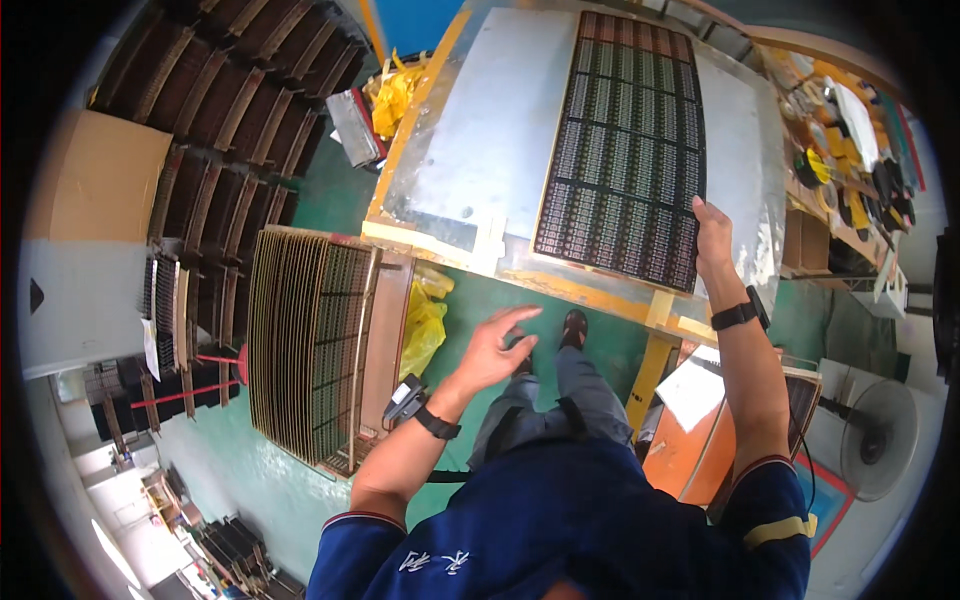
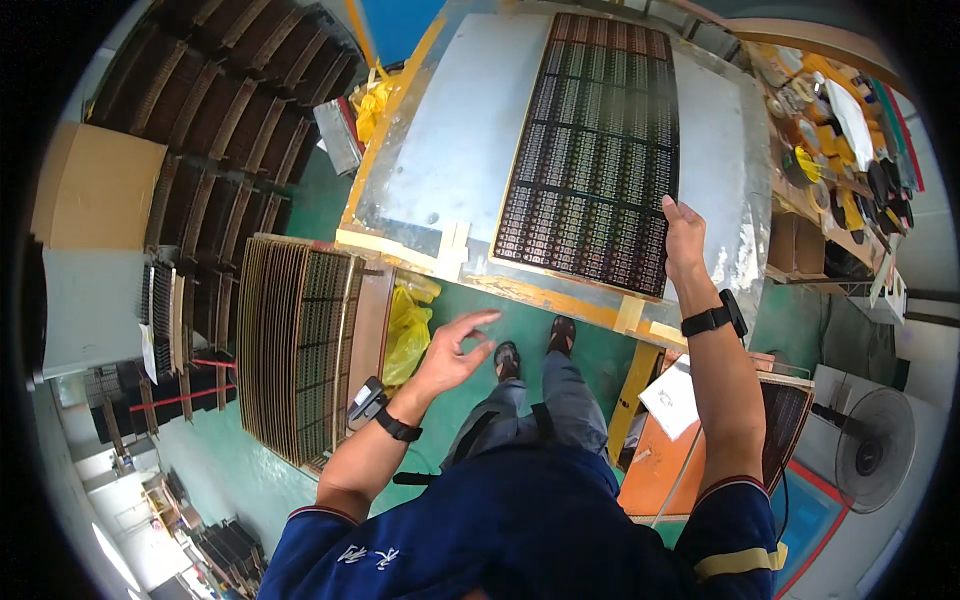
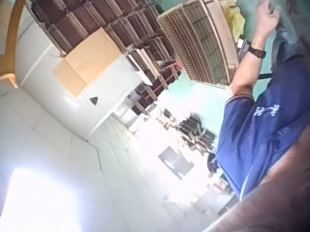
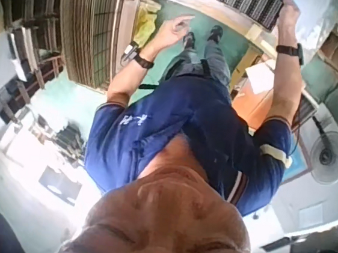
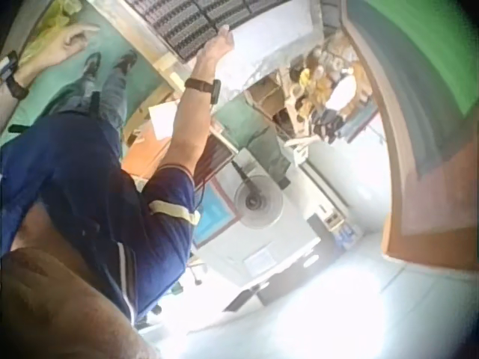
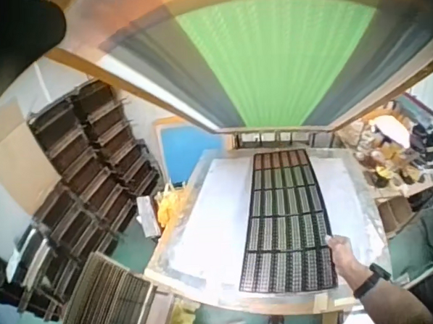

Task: The person is performing screen printing on a series of metal or plastic plates using yellow ink and a squeegee.

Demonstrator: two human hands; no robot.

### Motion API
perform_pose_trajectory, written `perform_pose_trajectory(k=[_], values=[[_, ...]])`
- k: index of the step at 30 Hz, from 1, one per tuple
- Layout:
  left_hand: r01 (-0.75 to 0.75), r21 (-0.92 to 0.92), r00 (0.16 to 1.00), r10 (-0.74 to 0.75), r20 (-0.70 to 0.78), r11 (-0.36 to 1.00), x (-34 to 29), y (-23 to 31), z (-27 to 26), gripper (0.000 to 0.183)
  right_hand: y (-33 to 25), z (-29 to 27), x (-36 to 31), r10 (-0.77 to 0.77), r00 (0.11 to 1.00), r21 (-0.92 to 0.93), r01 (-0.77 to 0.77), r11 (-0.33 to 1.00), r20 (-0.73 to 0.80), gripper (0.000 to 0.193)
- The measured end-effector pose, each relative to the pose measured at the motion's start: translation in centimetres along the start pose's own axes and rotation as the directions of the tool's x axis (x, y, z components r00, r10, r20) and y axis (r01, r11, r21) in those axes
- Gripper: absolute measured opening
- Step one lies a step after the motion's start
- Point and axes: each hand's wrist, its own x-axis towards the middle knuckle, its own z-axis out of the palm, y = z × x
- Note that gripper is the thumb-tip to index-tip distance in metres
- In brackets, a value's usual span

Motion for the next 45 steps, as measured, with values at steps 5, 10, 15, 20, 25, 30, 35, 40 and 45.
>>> perform_pose_trajectory(k=[5,10,15,20,25,30,35,40,45], values=[[-0.371,0.439,0.893,0.444,-0.074,0.818,3.1,1.3,0.1,0.048,0.7,2.7,-0.4,0.021,1.0,0.041,-0.021,0.999,0.019,0.027],[-0.29,0.695,0.887,0.458,-0.064,0.658,3.8,0.7,0.6,0.053,2.2,3.2,0.1,0.038,0.999,-0.027,-0.037,0.999,0.024,0.027],[-0.263,0.779,0.86,0.505,-0.078,0.569,3.3,0.2,0.5,0.056,3.0,3.3,-0.2,-0.001,1.0,-0.156,-0.003,0.988,-0.029,0.028],[-0.207,0.813,0.887,0.455,-0.079,0.545,3.7,0.0,0.1,0.056,3.6,2.8,-0.3,-0.018,1.0,-0.174,0.016,0.985,-0.011,0.028],[-0.213,0.808,0.889,0.452,-0.073,0.549,3.6,-0.3,-0.3,0.056,2.7,3.7,-1.1,0.038,0.999,-0.131,-0.039,0.991,-0.009,0.029],[-0.224,0.816,0.877,0.475,-0.07,0.533,3.7,-0.5,-0.4,0.056,2.9,3.6,-1.1,0.038,0.999,-0.141,-0.04,0.989,-0.017,0.029],[-0.215,0.823,0.882,0.466,-0.068,0.526,3.6,-0.7,-0.5,0.055,3.3,3.0,-0.7,0.035,0.999,-0.196,-0.034,0.98,0.001,0.031],[-0.224,0.828,0.877,0.477,-0.06,0.515,3.8,-0.4,-0.4,0.053,3.0,2.6,-0.6,-0.008,1.0,-0.29,0.002,0.957,-0.02,0.035],[-0.209,0.866,0.902,0.431,-0.008,0.454,3.9,1.0,-0.5,0.053,-0.3,4.7,-1.0,-0.184,0.982,-0.871,0.122,0.475,0.037,0.07]])
